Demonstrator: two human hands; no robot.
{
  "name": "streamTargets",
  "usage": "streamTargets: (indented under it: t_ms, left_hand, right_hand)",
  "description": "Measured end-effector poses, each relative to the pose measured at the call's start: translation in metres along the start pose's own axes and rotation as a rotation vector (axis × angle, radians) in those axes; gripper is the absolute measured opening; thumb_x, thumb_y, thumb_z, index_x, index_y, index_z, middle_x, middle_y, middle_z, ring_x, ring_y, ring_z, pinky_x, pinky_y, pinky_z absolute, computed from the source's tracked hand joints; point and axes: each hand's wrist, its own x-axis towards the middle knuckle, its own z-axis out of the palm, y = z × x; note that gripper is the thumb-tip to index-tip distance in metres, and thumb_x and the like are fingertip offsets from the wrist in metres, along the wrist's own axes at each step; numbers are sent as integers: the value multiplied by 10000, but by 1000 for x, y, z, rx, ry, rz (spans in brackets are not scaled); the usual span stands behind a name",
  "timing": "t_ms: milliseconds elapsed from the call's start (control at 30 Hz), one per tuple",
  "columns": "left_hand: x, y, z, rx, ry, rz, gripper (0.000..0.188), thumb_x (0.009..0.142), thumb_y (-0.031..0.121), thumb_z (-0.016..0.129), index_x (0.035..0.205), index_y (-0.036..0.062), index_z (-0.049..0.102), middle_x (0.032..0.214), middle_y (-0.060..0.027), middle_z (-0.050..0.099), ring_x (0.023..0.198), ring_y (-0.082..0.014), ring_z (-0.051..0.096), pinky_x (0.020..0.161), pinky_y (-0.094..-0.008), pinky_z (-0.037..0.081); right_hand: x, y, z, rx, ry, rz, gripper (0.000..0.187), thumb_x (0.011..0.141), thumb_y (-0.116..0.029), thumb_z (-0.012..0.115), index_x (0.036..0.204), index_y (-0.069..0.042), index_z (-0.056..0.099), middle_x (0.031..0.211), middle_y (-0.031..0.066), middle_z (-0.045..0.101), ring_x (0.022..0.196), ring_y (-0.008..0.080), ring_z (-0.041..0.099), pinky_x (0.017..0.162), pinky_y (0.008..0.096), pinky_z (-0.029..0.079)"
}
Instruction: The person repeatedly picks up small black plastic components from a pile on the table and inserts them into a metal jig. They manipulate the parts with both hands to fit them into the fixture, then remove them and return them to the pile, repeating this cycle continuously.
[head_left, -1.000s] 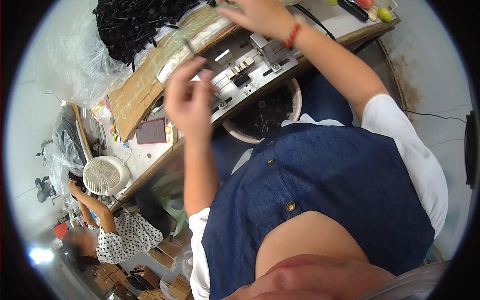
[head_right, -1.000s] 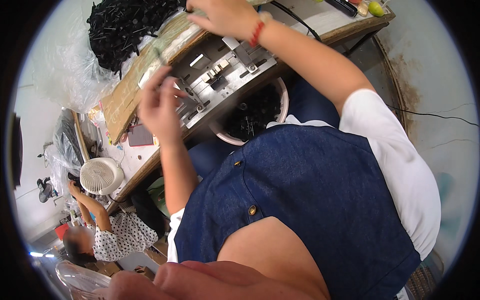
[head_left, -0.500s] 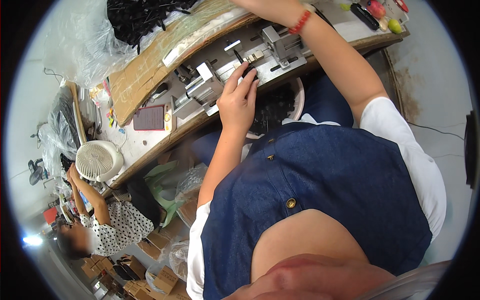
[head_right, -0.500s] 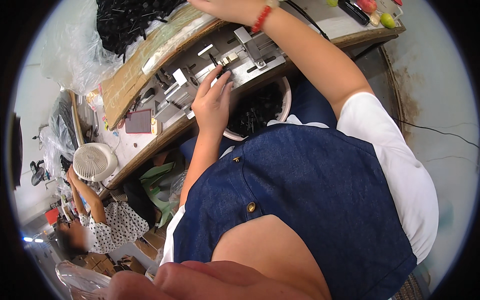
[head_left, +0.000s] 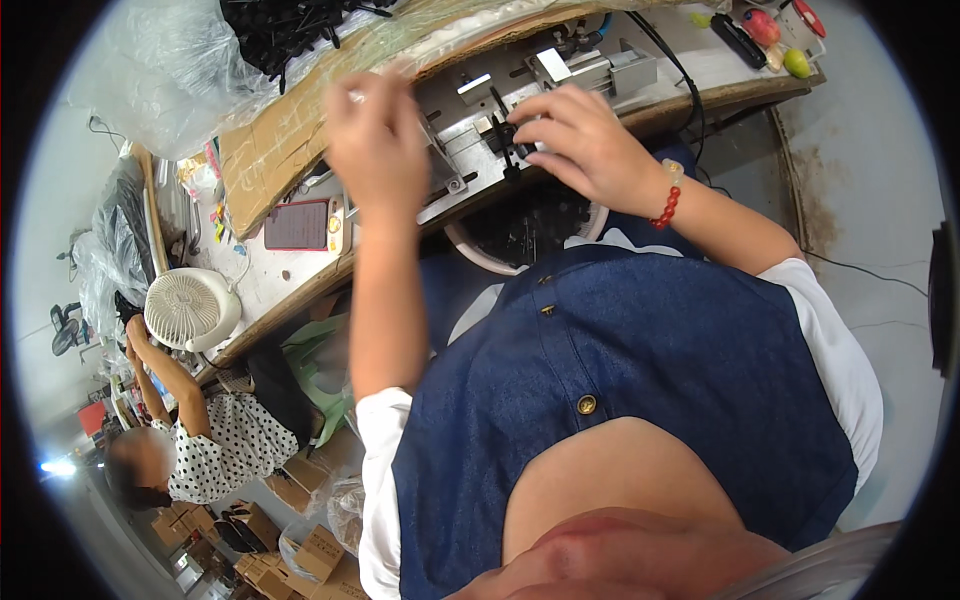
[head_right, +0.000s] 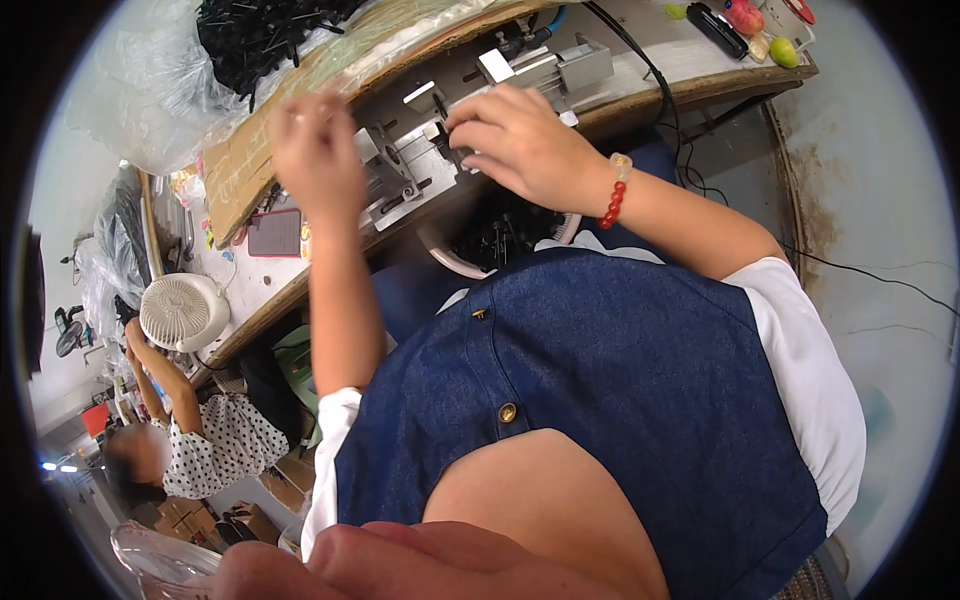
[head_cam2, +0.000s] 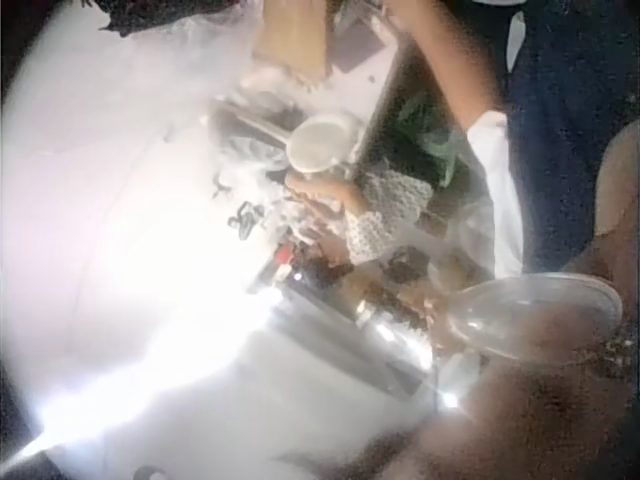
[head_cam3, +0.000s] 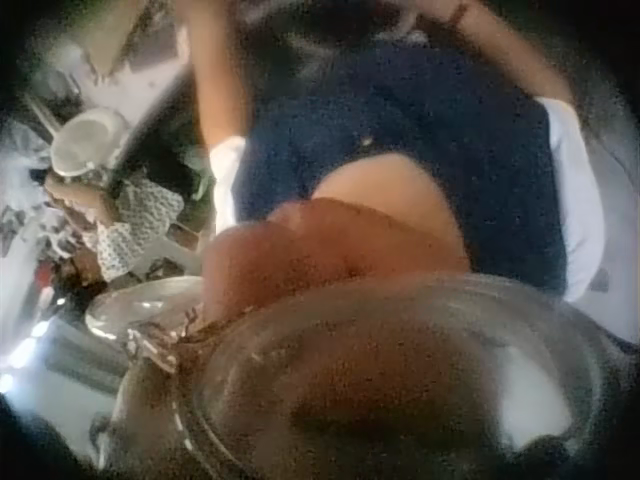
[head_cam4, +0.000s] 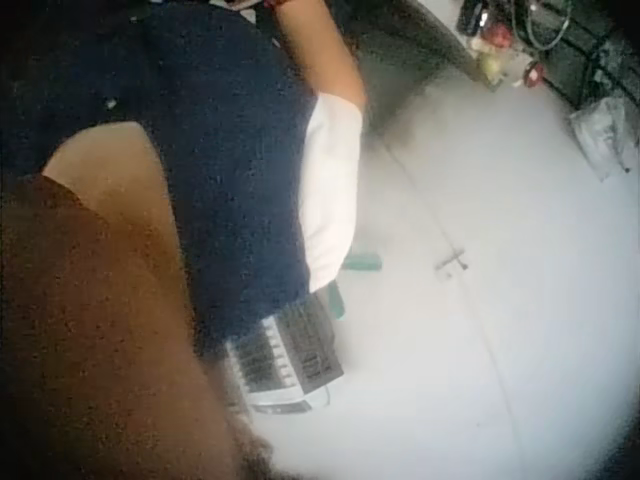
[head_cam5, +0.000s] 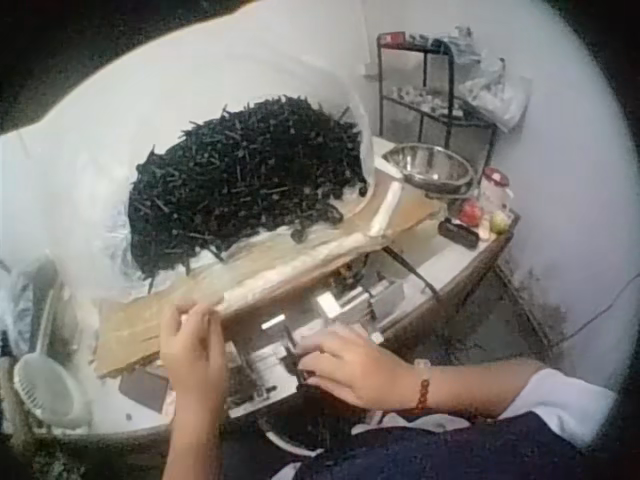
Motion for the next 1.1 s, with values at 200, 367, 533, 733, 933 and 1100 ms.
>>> streamTargets:
  t_ms: [200, 367, 533, 733, 933, 1100]
  left_hand:
    - [101, -111, 9, 472, -173, -90, 309, 929, 342, 695, 1148, 128, 737, 1142, -140, 682, 1015, -355, 689, 862, -463, 553]
    - [124, -103, 27, 568, -330, -103, 382, 909, 414, 707, 1161, 128, 724, 1173, -116, 704, 1083, -346, 688, 897, -463, 557]
    - [119, -99, 29, 549, -322, -129, 363, 908, 388, 703, 1166, 133, 723, 1144, -96, 719, 1079, -327, 691, 889, -451, 558]
    - [103, -78, 3, 261, -218, -257, 294, 910, 282, 711, 1153, 123, 756, 1039, -91, 762, 895, -252, 732, 808, -384, 562]
    - [33, -17, -16, -354, -95, -259, 239, 913, 81, 746, 1150, 67, 772, 850, -17, 725, 683, -58, 611, 597, -204, 463]
    - [-52, 41, -8, -382, -232, -110, 300, 866, 4, 754, 1144, 114, 783, 1072, -74, 607, 666, -102, 610, 581, -261, 519]
  right_hand:
    - [-3, 1, 33, -208, -114, -77, 218, 879, -113, 691, 1094, -87, 671, 1303, 48, 631, 1169, 260, 556, 984, 407, 421]
    - [-4, 8, 35, -279, -57, -109, 164, 877, -135, 668, 1034, -94, 689, 1301, 32, 652, 1133, 235, 575, 960, 397, 441]
    - [10, 13, 22, -218, -64, -82, 143, 920, -169, 681, 1037, -88, 687, 1283, 36, 661, 1125, 239, 582, 965, 392, 437]
    - [96, 66, -29, -338, 254, 21, 167, 879, -176, 687, 1024, -98, 715, 979, 99, 624, 959, 294, 585, 854, 432, 436]
    - [144, 134, -43, -595, -125, 68, 125, 843, -225, 713, 908, -153, 792, 1020, 72, 601, 1076, 295, 522, 919, 445, 399]
    - [156, 131, -39, -300, 110, -67, 213, 918, -293, 736, 1025, -112, 766, 980, 48, 653, 998, 235, 606, 872, 403, 450]
